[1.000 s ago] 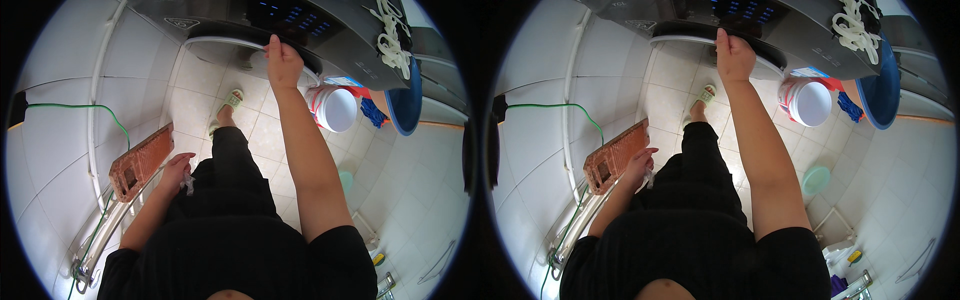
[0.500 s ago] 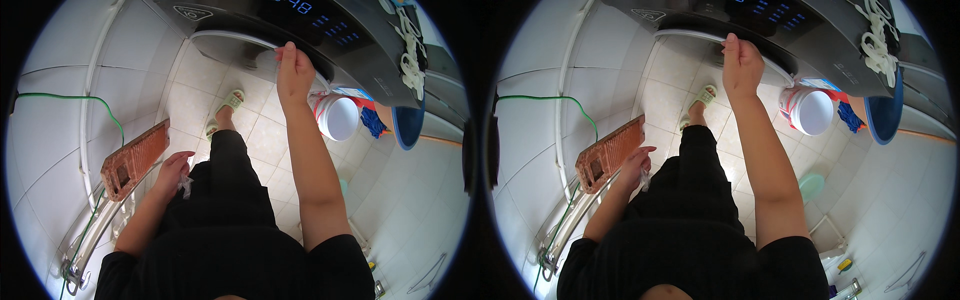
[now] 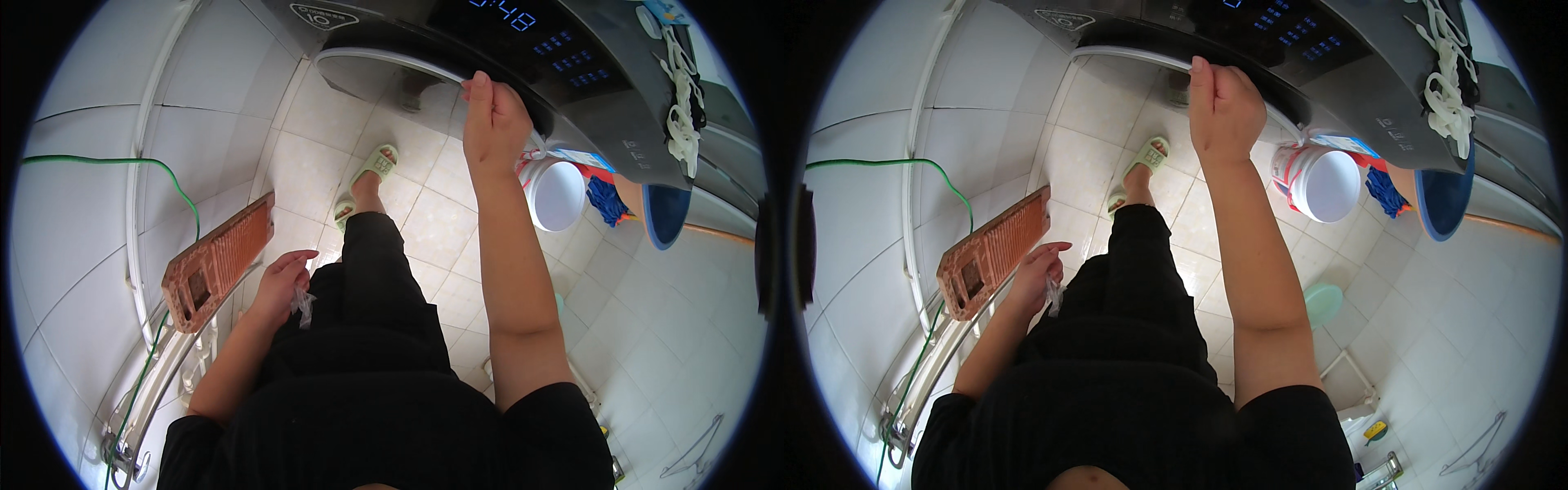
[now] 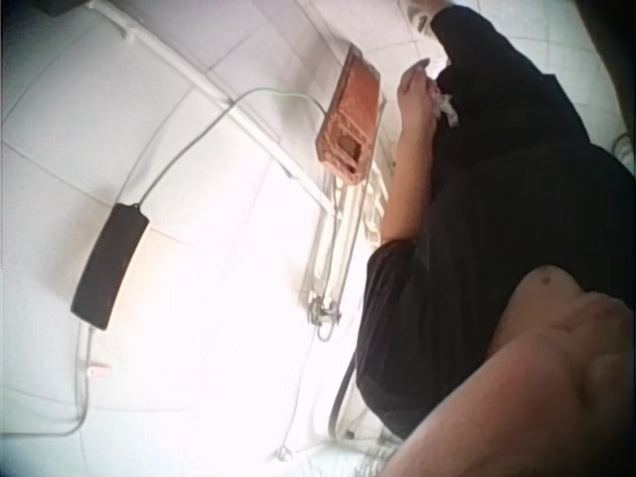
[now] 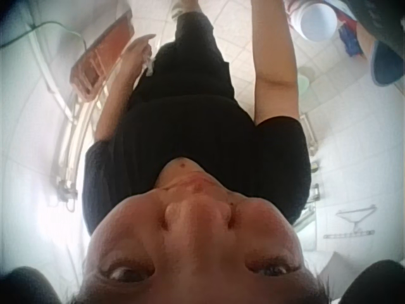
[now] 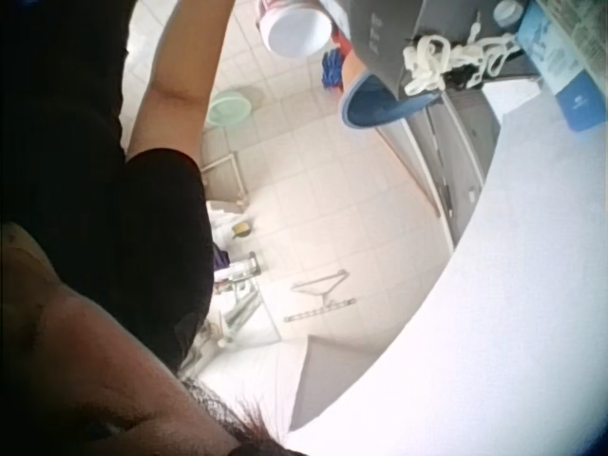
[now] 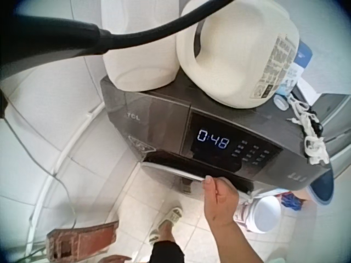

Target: The person unwraps a small white laundry pod from its plastic packaging in front of a washing machine. They then place the pod into the machine's detergent drawer and press the start button on the control panel. Finally, the person washes their hands at a nearby sink.

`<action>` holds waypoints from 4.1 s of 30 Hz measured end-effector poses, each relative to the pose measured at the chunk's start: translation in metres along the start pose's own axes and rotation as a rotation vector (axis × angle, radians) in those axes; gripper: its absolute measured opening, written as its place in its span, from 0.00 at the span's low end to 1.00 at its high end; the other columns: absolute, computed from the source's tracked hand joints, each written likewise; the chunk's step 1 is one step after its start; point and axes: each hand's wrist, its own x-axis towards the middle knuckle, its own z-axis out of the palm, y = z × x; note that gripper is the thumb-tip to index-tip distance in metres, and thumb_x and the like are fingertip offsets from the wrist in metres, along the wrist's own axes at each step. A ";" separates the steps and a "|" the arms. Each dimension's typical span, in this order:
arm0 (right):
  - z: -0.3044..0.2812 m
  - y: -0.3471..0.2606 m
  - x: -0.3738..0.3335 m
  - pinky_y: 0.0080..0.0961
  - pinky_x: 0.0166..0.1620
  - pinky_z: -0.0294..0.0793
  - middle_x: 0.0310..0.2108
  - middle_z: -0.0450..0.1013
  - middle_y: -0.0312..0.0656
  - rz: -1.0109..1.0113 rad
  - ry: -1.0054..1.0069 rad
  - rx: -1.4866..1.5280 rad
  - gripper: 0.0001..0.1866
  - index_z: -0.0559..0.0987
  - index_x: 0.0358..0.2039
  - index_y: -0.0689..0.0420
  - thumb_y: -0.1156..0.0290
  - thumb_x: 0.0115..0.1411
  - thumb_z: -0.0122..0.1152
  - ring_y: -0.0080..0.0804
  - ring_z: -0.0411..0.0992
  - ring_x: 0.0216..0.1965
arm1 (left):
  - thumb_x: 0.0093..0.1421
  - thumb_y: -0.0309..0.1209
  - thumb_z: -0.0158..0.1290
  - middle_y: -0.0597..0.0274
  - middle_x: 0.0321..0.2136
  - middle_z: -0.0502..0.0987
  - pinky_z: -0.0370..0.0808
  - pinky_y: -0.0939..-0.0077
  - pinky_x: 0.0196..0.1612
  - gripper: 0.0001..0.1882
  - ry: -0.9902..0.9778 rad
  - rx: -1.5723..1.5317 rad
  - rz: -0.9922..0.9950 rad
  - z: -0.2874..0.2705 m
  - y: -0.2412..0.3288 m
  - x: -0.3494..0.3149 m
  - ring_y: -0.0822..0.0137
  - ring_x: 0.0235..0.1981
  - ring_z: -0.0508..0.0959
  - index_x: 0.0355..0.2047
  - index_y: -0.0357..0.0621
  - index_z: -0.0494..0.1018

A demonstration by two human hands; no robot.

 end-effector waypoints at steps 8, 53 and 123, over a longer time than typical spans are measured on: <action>0.001 0.008 -0.001 0.25 0.25 0.63 0.17 0.66 0.40 0.070 0.046 0.086 0.17 0.72 0.17 0.60 0.59 0.54 0.55 0.34 0.65 0.20 | 0.59 0.29 0.41 0.72 0.14 0.59 0.57 0.85 0.21 0.14 -0.030 -0.006 -0.036 0.003 -0.003 0.004 0.79 0.17 0.59 0.42 0.34 0.68; -0.398 -0.023 -0.358 0.23 0.30 0.70 0.26 0.71 0.39 1.325 0.538 0.688 0.18 0.73 0.34 0.59 0.57 0.61 0.41 0.25 0.68 0.25 | 0.59 0.47 0.40 0.68 0.16 0.65 0.62 0.76 0.20 0.20 -0.754 0.044 -0.593 0.291 -0.022 -0.008 0.70 0.19 0.64 0.38 0.44 0.72; -0.122 -0.354 -0.584 0.21 0.26 0.68 0.26 0.70 0.41 -0.402 4.215 -0.589 0.20 0.70 0.36 0.60 0.56 0.63 0.36 0.26 0.68 0.25 | 0.58 0.43 0.42 0.55 0.46 0.68 0.64 0.64 0.50 0.26 -1.413 2.477 -1.955 -0.417 -0.762 -0.651 0.55 0.44 0.68 0.52 0.38 0.57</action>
